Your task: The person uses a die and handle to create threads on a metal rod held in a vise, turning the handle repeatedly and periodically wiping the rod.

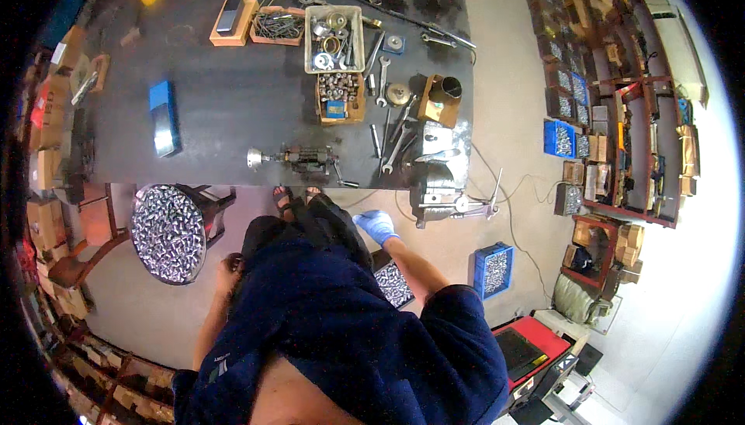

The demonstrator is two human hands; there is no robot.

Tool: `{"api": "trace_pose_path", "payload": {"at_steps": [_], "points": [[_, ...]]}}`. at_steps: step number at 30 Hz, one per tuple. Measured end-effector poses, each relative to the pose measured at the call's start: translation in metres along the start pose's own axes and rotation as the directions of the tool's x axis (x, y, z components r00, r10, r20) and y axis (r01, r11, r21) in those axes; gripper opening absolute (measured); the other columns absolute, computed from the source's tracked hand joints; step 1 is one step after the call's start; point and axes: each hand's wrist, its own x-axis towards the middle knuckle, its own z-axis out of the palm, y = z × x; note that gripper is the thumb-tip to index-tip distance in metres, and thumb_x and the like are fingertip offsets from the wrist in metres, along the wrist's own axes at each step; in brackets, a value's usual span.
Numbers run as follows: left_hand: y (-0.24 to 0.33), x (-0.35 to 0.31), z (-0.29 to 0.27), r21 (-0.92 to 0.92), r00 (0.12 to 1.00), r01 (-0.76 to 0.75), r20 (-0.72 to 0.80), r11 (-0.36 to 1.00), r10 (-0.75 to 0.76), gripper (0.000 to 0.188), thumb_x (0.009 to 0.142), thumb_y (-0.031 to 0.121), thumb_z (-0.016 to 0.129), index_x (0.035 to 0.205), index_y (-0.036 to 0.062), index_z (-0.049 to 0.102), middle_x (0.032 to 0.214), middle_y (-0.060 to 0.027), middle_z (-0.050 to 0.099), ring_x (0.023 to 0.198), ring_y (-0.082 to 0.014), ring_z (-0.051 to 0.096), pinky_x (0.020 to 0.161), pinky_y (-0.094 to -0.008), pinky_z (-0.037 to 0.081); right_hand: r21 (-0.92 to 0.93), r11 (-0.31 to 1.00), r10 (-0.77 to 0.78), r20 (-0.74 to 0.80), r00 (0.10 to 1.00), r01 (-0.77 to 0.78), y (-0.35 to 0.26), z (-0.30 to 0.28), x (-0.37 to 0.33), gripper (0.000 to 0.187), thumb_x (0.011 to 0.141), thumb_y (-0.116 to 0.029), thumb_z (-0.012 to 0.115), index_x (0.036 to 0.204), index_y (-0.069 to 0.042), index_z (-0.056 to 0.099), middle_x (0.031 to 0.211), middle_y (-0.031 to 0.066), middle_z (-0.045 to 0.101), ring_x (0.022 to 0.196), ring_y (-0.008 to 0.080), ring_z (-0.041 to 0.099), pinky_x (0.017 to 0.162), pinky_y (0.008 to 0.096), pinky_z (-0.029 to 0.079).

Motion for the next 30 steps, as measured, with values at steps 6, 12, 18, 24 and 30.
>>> {"api": "trace_pose_path", "payload": {"at_steps": [6, 12, 18, 24, 30], "points": [[0.03, -0.039, 0.012, 0.101, 0.994, 0.086, -0.072, 0.991, -0.079, 0.021, 0.081, 0.014, 0.061, 0.099, 0.0025, 0.064, 0.083, -0.0104, 0.067, 0.074, -0.0187, 0.063, 0.069, -0.0317, 0.049, 0.584, 0.744, 0.289, 0.156, 0.945, -0.324, 0.036, 0.009, -0.046, 0.032, 0.078, -0.031, 0.069, 0.089, -0.002, 0.068, 0.078, 0.0057, 0.066, 0.066, 0.0141, 0.06, 0.059, 0.0295, 0.048], [0.006, -0.071, 0.029, -0.249, 0.969, 0.145, -0.16, 0.957, -0.188, 0.024, 0.087, 0.017, 0.057, 0.104, 0.0007, 0.062, 0.091, -0.0109, 0.066, 0.083, -0.0194, 0.062, 0.075, -0.0297, 0.048, 0.746, 0.324, 0.352, 0.476, 0.806, -0.582, 0.063, 0.03, -0.112, 0.023, 0.089, -0.025, 0.055, 0.087, -0.004, 0.065, 0.079, 0.0033, 0.065, 0.068, 0.0156, 0.058, 0.063, 0.0291, 0.046], [-0.042, -0.098, 0.047, -0.535, 0.902, 0.182, -0.244, 0.825, -0.357, 0.034, 0.09, 0.023, 0.055, 0.111, -0.0037, 0.057, 0.105, -0.0163, 0.062, 0.097, -0.0218, 0.058, 0.086, -0.0302, 0.043, 0.636, 0.659, 0.066, 0.482, 0.873, -0.401, 0.017, -0.008, -0.163, 0.02, 0.088, -0.021, 0.055, 0.091, -0.004, 0.065, 0.082, 0.0041, 0.065, 0.071, 0.015, 0.058, 0.065, 0.0283, 0.047], [-0.078, -0.113, 0.055, -0.581, 0.754, 0.265, -0.372, 0.769, -0.542, 0.038, 0.091, 0.027, 0.054, 0.113, -0.0032, 0.057, 0.107, -0.014, 0.062, 0.101, -0.0215, 0.056, 0.088, -0.0307, 0.042, 0.474, 0.856, -0.063, 0.491, 0.869, -0.206, -0.036, -0.03, -0.174, 0.017, 0.088, -0.016, 0.055, 0.094, -0.003, 0.065, 0.085, 0.0049, 0.066, 0.074, 0.0143, 0.058, 0.068, 0.0275, 0.047], [-0.109, -0.141, 0.035, -0.672, 0.694, 0.281, -0.351, 0.685, -0.629, 0.037, 0.091, 0.027, 0.054, 0.113, -0.0031, 0.057, 0.107, -0.0138, 0.062, 0.1, -0.0213, 0.056, 0.089, -0.0308, 0.042, 0.273, 0.955, -0.056, 0.543, 0.838, -0.113, -0.086, -0.028, -0.168, 0.017, 0.087, -0.012, 0.055, 0.098, -0.002, 0.065, 0.089, 0.0059, 0.066, 0.077, 0.0138, 0.059, 0.071, 0.0267, 0.048]]}}
